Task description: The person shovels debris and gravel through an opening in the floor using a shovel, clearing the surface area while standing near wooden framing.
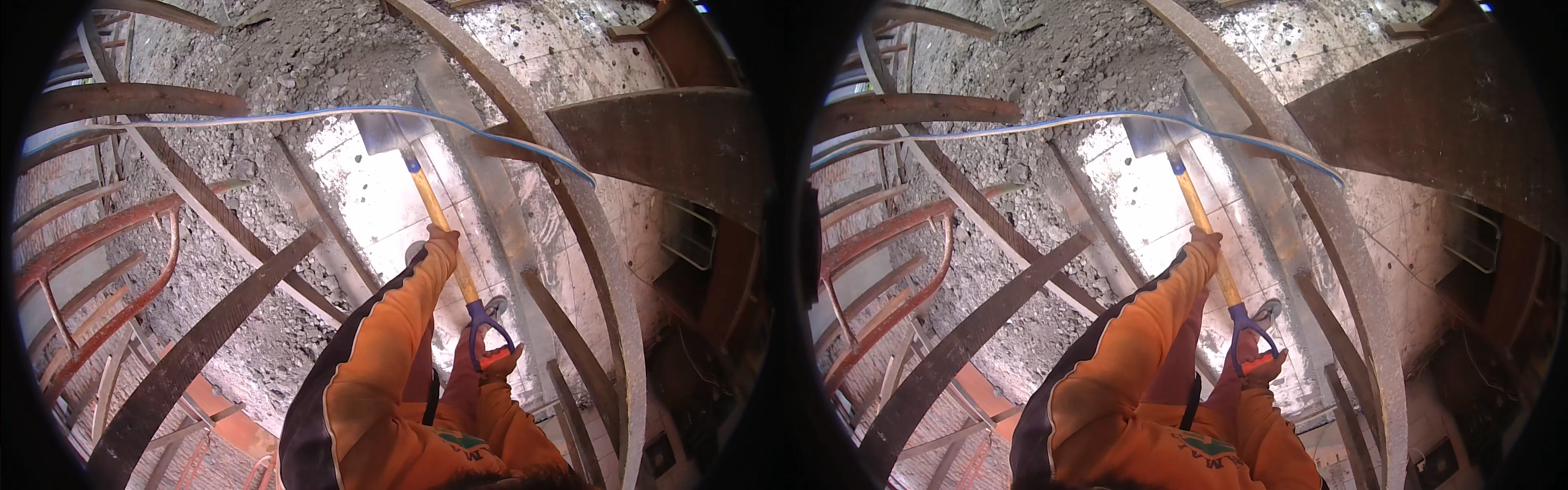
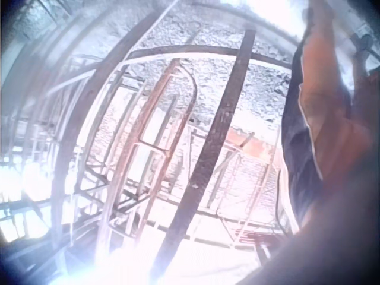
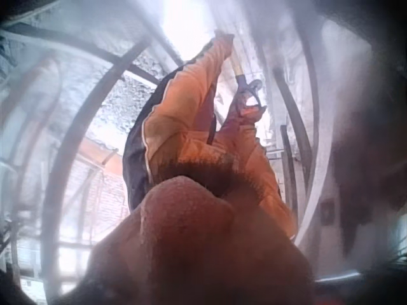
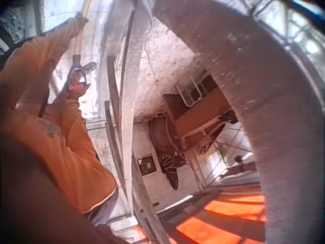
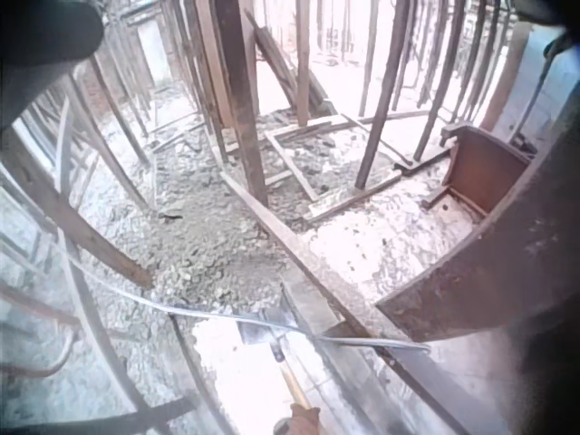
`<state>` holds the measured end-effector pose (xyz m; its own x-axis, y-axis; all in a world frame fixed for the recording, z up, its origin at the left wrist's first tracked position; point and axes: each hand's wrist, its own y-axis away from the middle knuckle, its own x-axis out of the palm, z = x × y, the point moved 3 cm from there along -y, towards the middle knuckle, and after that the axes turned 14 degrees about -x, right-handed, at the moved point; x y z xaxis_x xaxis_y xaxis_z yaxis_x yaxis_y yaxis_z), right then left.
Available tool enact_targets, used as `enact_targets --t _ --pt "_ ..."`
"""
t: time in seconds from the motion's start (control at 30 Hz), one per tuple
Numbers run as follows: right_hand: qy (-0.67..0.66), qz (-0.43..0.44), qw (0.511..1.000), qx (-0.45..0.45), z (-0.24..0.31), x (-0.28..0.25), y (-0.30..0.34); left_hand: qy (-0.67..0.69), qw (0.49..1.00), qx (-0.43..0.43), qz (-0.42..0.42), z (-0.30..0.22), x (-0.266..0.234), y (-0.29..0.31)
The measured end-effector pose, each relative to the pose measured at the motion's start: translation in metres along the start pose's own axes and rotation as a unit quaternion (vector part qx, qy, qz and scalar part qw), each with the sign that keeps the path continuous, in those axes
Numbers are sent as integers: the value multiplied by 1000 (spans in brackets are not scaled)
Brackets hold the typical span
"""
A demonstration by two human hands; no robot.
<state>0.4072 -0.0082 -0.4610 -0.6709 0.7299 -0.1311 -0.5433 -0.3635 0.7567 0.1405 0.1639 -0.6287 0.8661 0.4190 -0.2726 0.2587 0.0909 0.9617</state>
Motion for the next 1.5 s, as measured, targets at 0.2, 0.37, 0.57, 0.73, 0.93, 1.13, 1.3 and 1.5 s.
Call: enact_targets --t 0.2,0.37,0.57,0.73,0.93,1.13,1.3,1.5 --pt "14 -20 1000 -5 17 45 -11 -9 999 -22 -46 5 21 -35" --pt "79 -16 991 -111 54 -10 7 35 998 -47 21 36 39 35" --pt "66 14 993 -94 138 -118 27 118 992 -32 37 129 59 105" --pt "102 77 981 -144 220 -224 34 223 966 4 133 212 101 187" --pt "129 290 914 -254 324 -337 65 396 878 -5 270 310 96 341" --pt "268 491 672 -485 386 -366 121 512 757 37 405 408 27 424" --pt "233 504 641 -530 371 -349 122 573 746 43 336 445 -1 444" --pt "291 276 865 -301 329 -467 31 425 829 -53 359 436 65 401"
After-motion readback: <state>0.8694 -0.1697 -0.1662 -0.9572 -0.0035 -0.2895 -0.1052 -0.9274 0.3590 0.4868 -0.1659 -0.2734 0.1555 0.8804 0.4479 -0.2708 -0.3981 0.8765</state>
